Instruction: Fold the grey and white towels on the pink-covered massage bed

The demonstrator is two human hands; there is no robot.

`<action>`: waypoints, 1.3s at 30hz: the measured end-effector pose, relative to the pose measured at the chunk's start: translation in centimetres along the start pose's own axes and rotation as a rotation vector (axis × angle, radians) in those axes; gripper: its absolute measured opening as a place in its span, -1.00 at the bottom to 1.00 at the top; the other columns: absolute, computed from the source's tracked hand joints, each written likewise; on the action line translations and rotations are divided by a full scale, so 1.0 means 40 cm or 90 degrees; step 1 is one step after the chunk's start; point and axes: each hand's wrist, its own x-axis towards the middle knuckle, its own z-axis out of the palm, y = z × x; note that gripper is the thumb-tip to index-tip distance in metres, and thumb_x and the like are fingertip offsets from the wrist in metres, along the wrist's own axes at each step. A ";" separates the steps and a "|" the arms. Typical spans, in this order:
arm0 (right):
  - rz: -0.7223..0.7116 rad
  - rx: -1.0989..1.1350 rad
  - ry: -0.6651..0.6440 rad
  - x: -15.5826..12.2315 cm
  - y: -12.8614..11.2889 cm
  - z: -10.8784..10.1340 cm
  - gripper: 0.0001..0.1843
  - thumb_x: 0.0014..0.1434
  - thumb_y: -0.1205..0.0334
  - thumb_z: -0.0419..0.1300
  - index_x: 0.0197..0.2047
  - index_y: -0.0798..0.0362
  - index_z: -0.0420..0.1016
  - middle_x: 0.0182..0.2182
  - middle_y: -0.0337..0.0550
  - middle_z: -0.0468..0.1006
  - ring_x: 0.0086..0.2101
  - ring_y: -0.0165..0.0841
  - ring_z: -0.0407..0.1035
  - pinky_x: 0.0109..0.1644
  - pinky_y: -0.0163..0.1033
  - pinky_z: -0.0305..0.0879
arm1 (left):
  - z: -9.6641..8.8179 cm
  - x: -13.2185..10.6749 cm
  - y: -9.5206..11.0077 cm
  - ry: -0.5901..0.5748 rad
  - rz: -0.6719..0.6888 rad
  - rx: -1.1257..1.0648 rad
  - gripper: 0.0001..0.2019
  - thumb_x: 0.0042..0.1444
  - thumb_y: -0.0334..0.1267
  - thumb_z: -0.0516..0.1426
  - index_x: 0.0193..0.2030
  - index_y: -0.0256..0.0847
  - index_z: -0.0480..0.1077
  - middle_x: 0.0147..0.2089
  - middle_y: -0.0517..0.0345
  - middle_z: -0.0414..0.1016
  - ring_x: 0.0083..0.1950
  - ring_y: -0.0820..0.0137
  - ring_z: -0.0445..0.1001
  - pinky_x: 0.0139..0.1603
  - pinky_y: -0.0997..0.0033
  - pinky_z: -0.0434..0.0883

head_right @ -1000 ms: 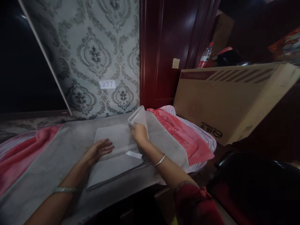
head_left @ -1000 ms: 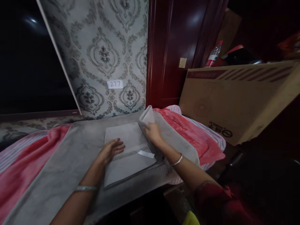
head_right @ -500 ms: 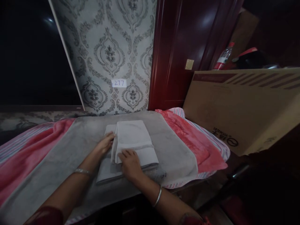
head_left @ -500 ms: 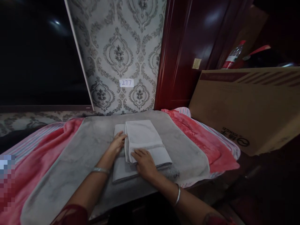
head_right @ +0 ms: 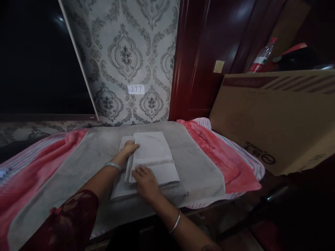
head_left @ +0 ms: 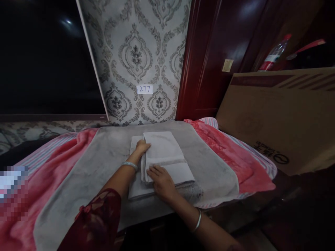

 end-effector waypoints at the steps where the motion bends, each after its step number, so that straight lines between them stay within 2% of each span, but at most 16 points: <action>1: -0.004 0.007 0.012 0.004 -0.003 -0.009 -0.35 0.12 0.56 0.05 0.25 0.03 0.45 0.20 0.01 0.48 0.23 -0.19 0.28 0.31 0.04 0.23 | -0.003 0.001 0.003 0.011 0.003 0.033 -0.94 -0.18 -0.34 0.27 -0.49 -0.23 0.49 -0.48 -0.06 0.54 -0.13 0.02 0.58 -0.26 0.32 0.37; 4: -0.030 0.006 0.047 0.017 -0.018 -0.028 -0.37 0.15 0.55 0.05 0.26 0.02 0.43 0.20 0.00 0.48 0.23 -0.23 0.28 0.32 -0.01 0.21 | -0.019 0.001 0.007 0.034 0.014 0.110 -0.95 -0.15 -0.34 0.22 -0.47 -0.24 0.51 -0.43 -0.08 0.57 -0.10 0.01 0.58 -0.24 0.32 0.37; 9: -0.049 -0.052 -0.042 0.012 -0.044 -0.011 -0.52 0.24 0.48 0.07 0.19 0.03 0.47 0.18 -0.02 0.50 0.21 -0.20 0.29 0.25 -0.05 0.27 | -0.039 -0.003 -0.005 0.034 0.023 0.179 -0.95 -0.20 -0.38 0.23 -0.50 -0.22 0.50 -0.48 -0.05 0.55 -0.13 0.03 0.58 -0.27 0.34 0.36; 12: -0.037 -0.048 -0.046 0.001 -0.045 0.008 -0.50 0.25 0.47 0.09 0.23 0.06 0.45 0.22 -0.03 0.46 0.25 -0.19 0.24 0.29 -0.04 0.23 | -0.040 -0.002 -0.011 0.035 0.025 0.193 -0.99 -0.16 -0.36 0.23 -0.52 -0.23 0.49 -0.50 -0.03 0.53 -0.22 0.07 0.57 -0.31 0.35 0.34; 15: -0.033 -0.034 -0.033 -0.004 -0.040 0.014 -0.48 0.25 0.49 0.08 0.24 0.03 0.45 0.22 -0.04 0.47 0.25 -0.21 0.24 0.31 -0.04 0.20 | -0.040 0.002 -0.012 0.043 0.032 0.204 -0.89 -0.05 -0.27 0.22 -0.53 -0.23 0.48 -0.49 -0.06 0.53 -0.27 0.10 0.56 -0.32 0.32 0.33; 18: -0.034 -0.011 -0.027 -0.001 -0.031 0.007 -0.46 0.24 0.49 0.07 0.25 0.00 0.45 0.21 -0.06 0.47 0.24 -0.24 0.26 0.30 -0.05 0.22 | -0.037 0.001 -0.012 0.067 0.042 0.225 -0.84 0.03 -0.22 0.19 -0.49 -0.24 0.48 -0.42 -0.08 0.56 -0.22 0.11 0.55 -0.28 0.32 0.34; 22: -0.029 0.026 -0.024 -0.001 -0.028 -0.006 -0.45 0.24 0.48 0.08 0.26 0.01 0.44 0.22 -0.07 0.46 0.23 -0.26 0.29 0.29 -0.08 0.24 | -0.031 -0.005 -0.014 0.092 0.057 0.257 -0.86 0.09 -0.27 0.14 -0.40 -0.23 0.49 -0.27 -0.12 0.60 -0.09 0.11 0.55 -0.18 0.34 0.35; 25: -0.033 0.009 -0.031 -0.008 -0.031 -0.003 -0.48 0.26 0.47 0.09 0.25 0.00 0.45 0.21 -0.05 0.48 0.23 -0.23 0.29 0.27 -0.03 0.26 | -0.030 -0.006 -0.016 0.090 0.061 0.267 -0.91 0.05 -0.30 0.15 -0.37 -0.21 0.49 -0.23 -0.11 0.60 -0.03 0.10 0.54 -0.14 0.35 0.36; 28: -0.035 0.002 -0.046 -0.012 -0.025 -0.003 -0.53 0.27 0.41 0.14 0.22 -0.03 0.48 0.19 -0.07 0.49 0.24 -0.21 0.29 0.27 -0.01 0.27 | -0.036 -0.001 -0.016 0.079 0.058 0.262 -0.95 -0.01 -0.33 0.18 -0.39 -0.18 0.49 -0.28 -0.06 0.60 -0.02 0.10 0.54 -0.15 0.37 0.37; 32: -0.088 0.074 -0.087 0.000 -0.006 -0.037 -0.65 0.32 0.36 0.13 0.12 -0.01 0.55 0.10 -0.11 0.58 0.12 -0.31 0.42 0.27 -0.16 0.25 | -0.045 0.003 -0.016 0.068 0.050 0.235 -0.99 -0.06 -0.34 0.22 -0.45 -0.18 0.46 -0.34 -0.03 0.59 -0.06 0.10 0.54 -0.15 0.36 0.38; 35: -0.123 0.085 -0.105 0.011 0.000 -0.074 -0.68 0.36 0.34 0.10 0.10 -0.02 0.56 0.00 -0.15 0.63 0.02 -0.36 0.48 0.18 -0.24 0.28 | -0.045 0.003 -0.018 0.066 0.041 0.210 -0.95 -0.07 -0.37 0.23 -0.47 -0.18 0.43 -0.33 -0.06 0.59 -0.05 0.07 0.54 -0.10 0.32 0.38; 39: -0.189 0.055 -0.157 0.028 0.010 -0.118 -0.78 0.36 0.14 0.16 -0.04 -0.04 0.61 -0.17 -0.17 0.66 -0.08 -0.35 0.48 0.08 -0.27 0.28 | -0.054 0.000 -0.010 0.067 0.044 0.170 -0.83 -0.13 -0.41 0.26 -0.33 -0.19 0.45 -0.23 -0.10 0.59 0.05 -0.01 0.52 0.01 0.23 0.40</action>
